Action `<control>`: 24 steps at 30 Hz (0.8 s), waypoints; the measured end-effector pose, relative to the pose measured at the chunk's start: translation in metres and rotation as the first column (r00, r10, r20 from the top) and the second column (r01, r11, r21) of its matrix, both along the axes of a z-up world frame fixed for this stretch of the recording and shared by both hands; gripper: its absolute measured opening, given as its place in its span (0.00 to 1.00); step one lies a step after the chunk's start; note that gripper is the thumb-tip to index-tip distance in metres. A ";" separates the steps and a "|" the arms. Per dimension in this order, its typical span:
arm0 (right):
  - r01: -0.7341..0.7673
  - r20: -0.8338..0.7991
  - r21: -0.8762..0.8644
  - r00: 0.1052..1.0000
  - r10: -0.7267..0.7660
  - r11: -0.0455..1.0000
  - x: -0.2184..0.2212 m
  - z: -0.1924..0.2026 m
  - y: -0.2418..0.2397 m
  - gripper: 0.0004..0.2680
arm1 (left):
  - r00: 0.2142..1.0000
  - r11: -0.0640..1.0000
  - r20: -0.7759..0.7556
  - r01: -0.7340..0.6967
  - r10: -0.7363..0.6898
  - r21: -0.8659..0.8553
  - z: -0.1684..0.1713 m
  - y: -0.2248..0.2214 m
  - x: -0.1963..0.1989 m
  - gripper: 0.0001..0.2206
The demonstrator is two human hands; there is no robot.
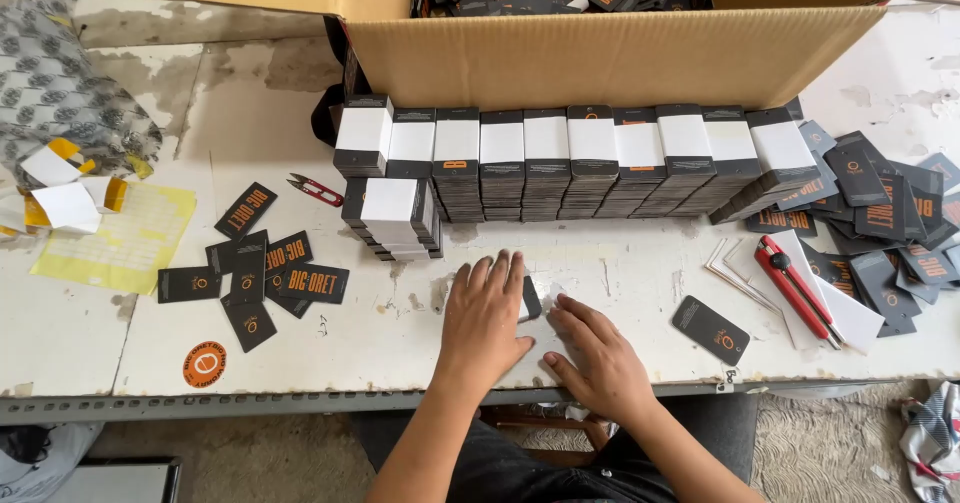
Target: Sorting, stacking, and inserting printed cards into small cardboard boxes
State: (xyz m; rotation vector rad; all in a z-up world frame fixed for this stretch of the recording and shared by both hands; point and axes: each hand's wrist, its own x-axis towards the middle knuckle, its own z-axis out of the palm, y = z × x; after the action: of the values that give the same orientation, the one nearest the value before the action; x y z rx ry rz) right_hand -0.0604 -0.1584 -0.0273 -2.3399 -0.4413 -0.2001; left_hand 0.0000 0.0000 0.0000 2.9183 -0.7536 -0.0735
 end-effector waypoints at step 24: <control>0.073 0.044 -0.120 0.997 -0.068 0.990 0.033 0.004 0.015 0.15 | 0.927 0.863 0.045 -0.327 0.372 -0.384 -0.041 0.002 -0.018 0.24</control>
State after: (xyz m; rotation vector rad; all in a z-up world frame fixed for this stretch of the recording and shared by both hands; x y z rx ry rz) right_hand -0.0272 -0.1436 -0.0233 -2.4764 -0.4005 -0.2600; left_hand -0.0184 0.0019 -0.0413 2.6523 -0.2017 0.2529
